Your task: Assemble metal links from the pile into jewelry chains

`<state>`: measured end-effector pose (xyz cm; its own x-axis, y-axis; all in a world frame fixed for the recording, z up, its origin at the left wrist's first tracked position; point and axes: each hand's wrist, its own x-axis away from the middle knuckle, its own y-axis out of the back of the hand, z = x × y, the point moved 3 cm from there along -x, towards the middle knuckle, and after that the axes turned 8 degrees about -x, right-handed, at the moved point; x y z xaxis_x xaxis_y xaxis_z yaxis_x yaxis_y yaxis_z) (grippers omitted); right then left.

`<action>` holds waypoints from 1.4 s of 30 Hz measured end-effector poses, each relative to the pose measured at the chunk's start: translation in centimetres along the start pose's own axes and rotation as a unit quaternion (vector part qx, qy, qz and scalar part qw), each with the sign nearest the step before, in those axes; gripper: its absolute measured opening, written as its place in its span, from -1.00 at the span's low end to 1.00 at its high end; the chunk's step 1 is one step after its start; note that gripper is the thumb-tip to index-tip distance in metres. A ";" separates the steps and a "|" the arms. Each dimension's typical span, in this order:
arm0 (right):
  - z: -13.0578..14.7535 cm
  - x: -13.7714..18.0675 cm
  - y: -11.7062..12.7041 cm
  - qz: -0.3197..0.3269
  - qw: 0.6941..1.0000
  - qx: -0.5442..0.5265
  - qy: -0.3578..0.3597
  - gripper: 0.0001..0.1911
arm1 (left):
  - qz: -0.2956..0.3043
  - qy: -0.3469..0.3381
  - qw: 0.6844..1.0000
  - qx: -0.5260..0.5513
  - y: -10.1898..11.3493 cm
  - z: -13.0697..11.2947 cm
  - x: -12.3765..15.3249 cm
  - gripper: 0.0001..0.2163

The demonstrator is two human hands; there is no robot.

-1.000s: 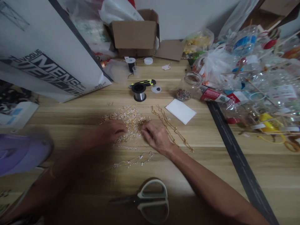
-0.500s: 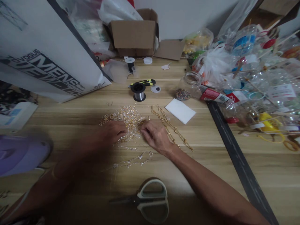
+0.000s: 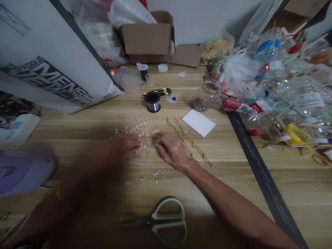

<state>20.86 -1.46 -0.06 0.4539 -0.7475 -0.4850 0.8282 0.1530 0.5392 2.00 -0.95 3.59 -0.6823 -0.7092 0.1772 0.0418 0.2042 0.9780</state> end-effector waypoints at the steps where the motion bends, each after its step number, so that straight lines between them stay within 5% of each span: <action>1: 0.0 0.0 0.0 0.001 1.000 0.001 -0.002 -0.92 | -0.003 0.001 1.000 0.001 0.1 0.1 0.0 -0.81; 26: 0.0 -0.2 0.2 -0.024 1.000 0.001 0.014 -0.92 | -0.056 0.034 0.987 0.149 0.5 1.9 -0.9 -0.88; 35: -0.1 0.1 0.1 -0.038 0.999 -0.018 0.031 -0.91 | -0.108 0.122 0.910 0.382 -0.4 2.1 -1.8 -0.85; 42: 0.2 0.1 0.2 -0.056 0.997 -0.027 0.043 -0.90 | -0.136 0.125 0.849 0.496 -0.3 0.4 -2.8 -0.85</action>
<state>21.00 -1.60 0.14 0.3829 -0.7038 -0.5983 0.8905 0.1090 0.4417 3.63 1.25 2.73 -0.3865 -0.9170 0.0990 -0.8115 0.3891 0.4359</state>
